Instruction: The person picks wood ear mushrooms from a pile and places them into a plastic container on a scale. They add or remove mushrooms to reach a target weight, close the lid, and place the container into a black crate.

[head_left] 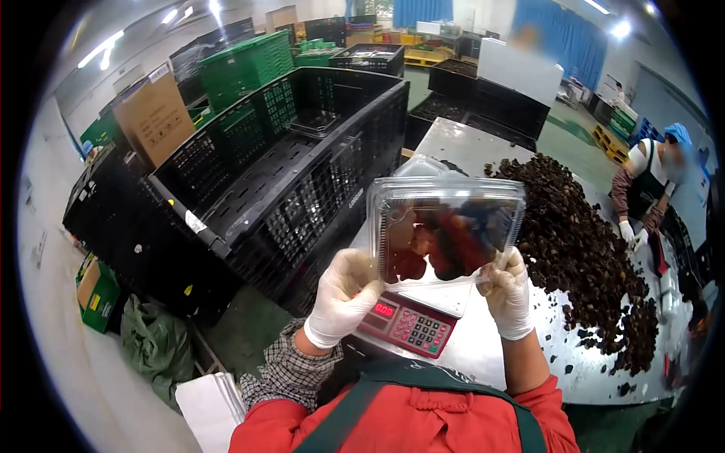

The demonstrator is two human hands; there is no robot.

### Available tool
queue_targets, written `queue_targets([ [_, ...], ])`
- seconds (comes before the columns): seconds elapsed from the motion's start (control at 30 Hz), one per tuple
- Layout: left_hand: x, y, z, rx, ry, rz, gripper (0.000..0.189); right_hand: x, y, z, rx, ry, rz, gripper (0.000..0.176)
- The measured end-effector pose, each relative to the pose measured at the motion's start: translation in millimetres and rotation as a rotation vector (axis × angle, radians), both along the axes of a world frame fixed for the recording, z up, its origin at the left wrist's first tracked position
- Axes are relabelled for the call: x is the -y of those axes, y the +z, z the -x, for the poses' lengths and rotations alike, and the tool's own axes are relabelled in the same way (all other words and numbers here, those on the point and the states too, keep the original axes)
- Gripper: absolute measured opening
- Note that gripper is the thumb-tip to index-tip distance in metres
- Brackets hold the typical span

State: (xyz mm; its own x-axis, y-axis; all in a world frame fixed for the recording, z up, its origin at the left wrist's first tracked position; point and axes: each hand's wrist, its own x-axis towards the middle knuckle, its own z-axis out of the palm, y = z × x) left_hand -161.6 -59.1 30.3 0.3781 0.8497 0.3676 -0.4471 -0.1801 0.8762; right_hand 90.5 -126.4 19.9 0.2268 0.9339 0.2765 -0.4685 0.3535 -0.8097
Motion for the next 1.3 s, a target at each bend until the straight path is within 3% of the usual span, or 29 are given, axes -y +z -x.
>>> queue_targets([
  [0.07,-3.3,10.6,12.0,-0.088,-0.003,-0.076,0.029,-4.2,9.0,6.2,0.016,0.014,-0.046,0.019],
  [0.23,-10.8,53.0,33.1,0.041,0.099,-0.063,0.022,-15.0,38.9,36.6,0.131,0.03,-0.075,0.015],
  [0.37,-30.3,111.0,60.3,-0.085,0.217,-0.332,0.021,-38.1,69.4,51.3,0.187,0.064,-0.139,0.011],
  [0.4,-41.3,126.1,69.5,-0.141,0.26,-0.454,0.021,-47.0,74.4,52.0,0.248,0.073,-0.178,0.016],
  [0.47,-58.3,164.9,78.6,-0.165,0.406,-0.43,0.019,-61.9,84.7,55.3,0.268,0.152,-0.292,0.031],
  [0.5,-73.7,181.9,88.0,-0.189,0.454,-0.473,0.018,-63.8,88.5,52.1,0.316,0.106,-0.225,0.041],
  [0.6,-120.4,221.3,114.2,-0.379,0.618,-0.504,0.02,-68.7,73.2,23.8,0.404,-0.05,-0.137,0.039],
  [0.67,-166.1,229.5,120.2,-0.583,0.727,-0.595,0.018,-68.3,52.2,-2.9,0.427,-0.156,-0.017,0.028],
  [0.87,-329.6,194.3,147.7,-1.048,0.79,-0.43,0.007,-21.0,-26.3,-82.4,0.441,-0.427,0.312,0.018],
  [0.93,-368.0,173.6,148.1,-1.053,0.799,-0.158,0.006,5.9,-53.1,-106.2,0.39,-0.59,0.4,0.018],
  [1.0,-402.7,147.3,156.2,-1.085,0.846,-0.087,0.011,38.0,-78.1,-127.2,0.34,-0.742,0.526,0.015],
  [1.07,-418.2,133.8,154.8,-1.451,0.895,0.057,0.022,73.3,-106.0,-148.7,0.283,-0.789,0.588,0.014],
  [1.17,-425.0,106.1,153.0,-1.949,0.665,0.052,0.047,121.3,-141.2,-157.1,0.291,-0.909,0.725,0.018],
  [1.2,-417.9,93.4,147.9,-1.964,0.588,0.145,0.05,137.7,-157.6,-161.0,0.312,-0.919,0.78,0.02],
  [1.23,-400.6,92.7,130.3,-2.245,0.381,0.174,0.056,147.2,-167.8,-161.6,0.332,-0.93,0.832,0.021],
  [1.3,-392.4,62.6,132.1,-2.507,-0.016,0.069,0.067,157.7,-187.2,-157.1,0.275,-0.89,0.895,0.021],
])
